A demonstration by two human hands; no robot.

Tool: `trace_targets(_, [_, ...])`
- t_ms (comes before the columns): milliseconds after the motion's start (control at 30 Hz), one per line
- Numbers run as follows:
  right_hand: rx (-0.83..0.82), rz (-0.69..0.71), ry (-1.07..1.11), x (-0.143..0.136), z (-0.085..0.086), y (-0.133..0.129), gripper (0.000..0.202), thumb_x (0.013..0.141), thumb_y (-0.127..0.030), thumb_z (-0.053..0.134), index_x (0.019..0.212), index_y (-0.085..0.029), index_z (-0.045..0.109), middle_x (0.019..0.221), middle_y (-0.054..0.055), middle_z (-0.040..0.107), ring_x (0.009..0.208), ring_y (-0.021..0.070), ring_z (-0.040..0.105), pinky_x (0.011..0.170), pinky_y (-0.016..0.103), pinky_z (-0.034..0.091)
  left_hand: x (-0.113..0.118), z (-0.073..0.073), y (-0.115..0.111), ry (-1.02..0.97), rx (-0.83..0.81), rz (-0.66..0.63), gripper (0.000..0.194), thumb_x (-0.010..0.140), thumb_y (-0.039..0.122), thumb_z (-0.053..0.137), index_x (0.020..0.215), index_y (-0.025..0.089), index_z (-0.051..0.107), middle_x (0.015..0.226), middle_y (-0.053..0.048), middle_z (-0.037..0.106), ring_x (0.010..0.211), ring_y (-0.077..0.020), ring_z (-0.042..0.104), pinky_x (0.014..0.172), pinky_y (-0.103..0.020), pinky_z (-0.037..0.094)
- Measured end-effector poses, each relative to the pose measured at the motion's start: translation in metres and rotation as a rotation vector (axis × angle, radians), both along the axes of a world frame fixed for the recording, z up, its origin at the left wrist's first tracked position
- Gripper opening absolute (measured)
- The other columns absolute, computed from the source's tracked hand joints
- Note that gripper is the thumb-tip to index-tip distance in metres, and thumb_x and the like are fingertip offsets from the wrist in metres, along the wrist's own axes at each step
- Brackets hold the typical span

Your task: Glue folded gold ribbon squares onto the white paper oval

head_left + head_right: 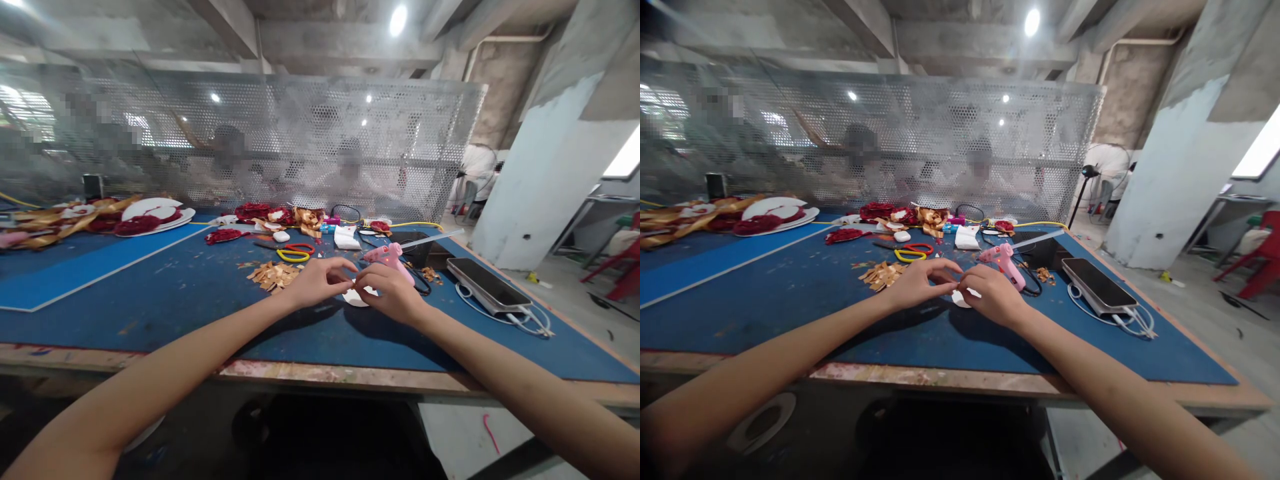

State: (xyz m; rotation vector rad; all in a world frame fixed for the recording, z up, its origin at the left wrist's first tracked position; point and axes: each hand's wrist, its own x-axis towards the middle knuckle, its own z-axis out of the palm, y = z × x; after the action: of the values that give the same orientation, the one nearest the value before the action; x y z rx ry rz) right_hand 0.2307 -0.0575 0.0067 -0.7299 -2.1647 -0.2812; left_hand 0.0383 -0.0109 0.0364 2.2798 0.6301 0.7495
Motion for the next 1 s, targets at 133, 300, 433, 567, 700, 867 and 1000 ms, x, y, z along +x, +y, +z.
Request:
trace_targets(133, [-0.018, -0.015, -0.02, 0.001, -0.001, 0.0, 0.013, 0.078, -0.007, 0.053, 0.077, -0.019, 0.06, 0.08, 0.005, 0.066, 0.078, 0.0164, 0.061, 0.069, 0.028, 0.05, 0.0, -0.002, 0.001, 0.013, -0.006, -0.008, 0.029, 0.077, 0.028, 0.062, 0.102, 0.016, 0.059, 0.079, -0.004, 0.072, 0.075, -0.018, 0.068, 0.07, -0.027, 0.051])
trace_targets(300, [-0.095, -0.077, 0.008, 0.0, 0.002, -0.003, 0.014, 0.073, -0.005, 0.053, 0.071, -0.019, 0.057, 0.073, 0.002, 0.065, 0.068, 0.0143, 0.059, 0.061, 0.025, 0.046, 0.0, 0.002, 0.001, -0.016, 0.034, 0.014, 0.026, 0.079, 0.028, 0.06, 0.103, 0.018, 0.059, 0.086, -0.004, 0.071, 0.081, -0.0177, 0.067, 0.072, -0.028, 0.051])
trace_targets(433, [-0.158, -0.094, 0.26, -0.002, 0.008, -0.007, 0.011, 0.071, -0.01, 0.056, 0.066, -0.02, 0.054, 0.067, -0.001, 0.064, 0.057, 0.0108, 0.054, 0.054, 0.022, 0.043, -0.001, 0.006, 0.001, -0.047, 0.075, 0.053, 0.025, 0.078, 0.028, 0.06, 0.101, 0.017, 0.06, 0.091, -0.006, 0.07, 0.085, -0.0173, 0.066, 0.071, -0.027, 0.049])
trace_targets(567, [-0.117, -0.052, 0.41, -0.004, 0.012, -0.011, 0.018, 0.072, -0.013, 0.059, 0.061, -0.02, 0.046, 0.069, 0.0, 0.065, 0.059, 0.0117, 0.056, 0.059, 0.025, 0.046, -0.001, 0.007, -0.001, -0.039, 0.086, 0.048, 0.026, 0.073, 0.028, 0.066, 0.096, 0.016, 0.064, 0.09, -0.005, 0.069, 0.082, -0.0166, 0.064, 0.073, -0.028, 0.049])
trace_targets(700, [-0.052, 0.001, 0.409, -0.006, 0.013, -0.014, 0.022, 0.074, -0.013, 0.058, 0.06, -0.021, 0.044, 0.069, 0.0, 0.065, 0.061, 0.0119, 0.058, 0.065, 0.027, 0.048, 0.002, 0.007, -0.006, -0.056, 0.105, 0.054, 0.02, 0.074, 0.03, 0.066, 0.088, 0.016, 0.067, 0.086, -0.003, 0.069, 0.079, -0.0157, 0.063, 0.075, -0.028, 0.047])
trace_targets(867, [-0.025, 0.012, 0.376, -0.006, 0.012, -0.013, 0.022, 0.076, -0.015, 0.058, 0.06, -0.021, 0.044, 0.07, 0.001, 0.065, 0.062, 0.0122, 0.058, 0.067, 0.029, 0.049, 0.004, 0.009, -0.013, -0.108, 0.141, 0.083, 0.013, 0.077, 0.028, 0.062, 0.079, 0.016, 0.068, 0.08, -0.002, 0.069, 0.077, -0.0153, 0.062, 0.075, -0.027, 0.046])
trace_targets(1000, [-0.02, 0.014, 0.375, -0.005, 0.012, -0.013, 0.022, 0.076, -0.015, 0.058, 0.06, -0.021, 0.044, 0.071, 0.001, 0.065, 0.062, 0.0123, 0.058, 0.064, 0.029, 0.048, 0.004, 0.008, -0.015, -0.121, 0.163, 0.099, 0.013, 0.077, 0.027, 0.061, 0.077, 0.016, 0.067, 0.079, -0.002, 0.068, 0.077, -0.0155, 0.061, 0.075, -0.027, 0.046])
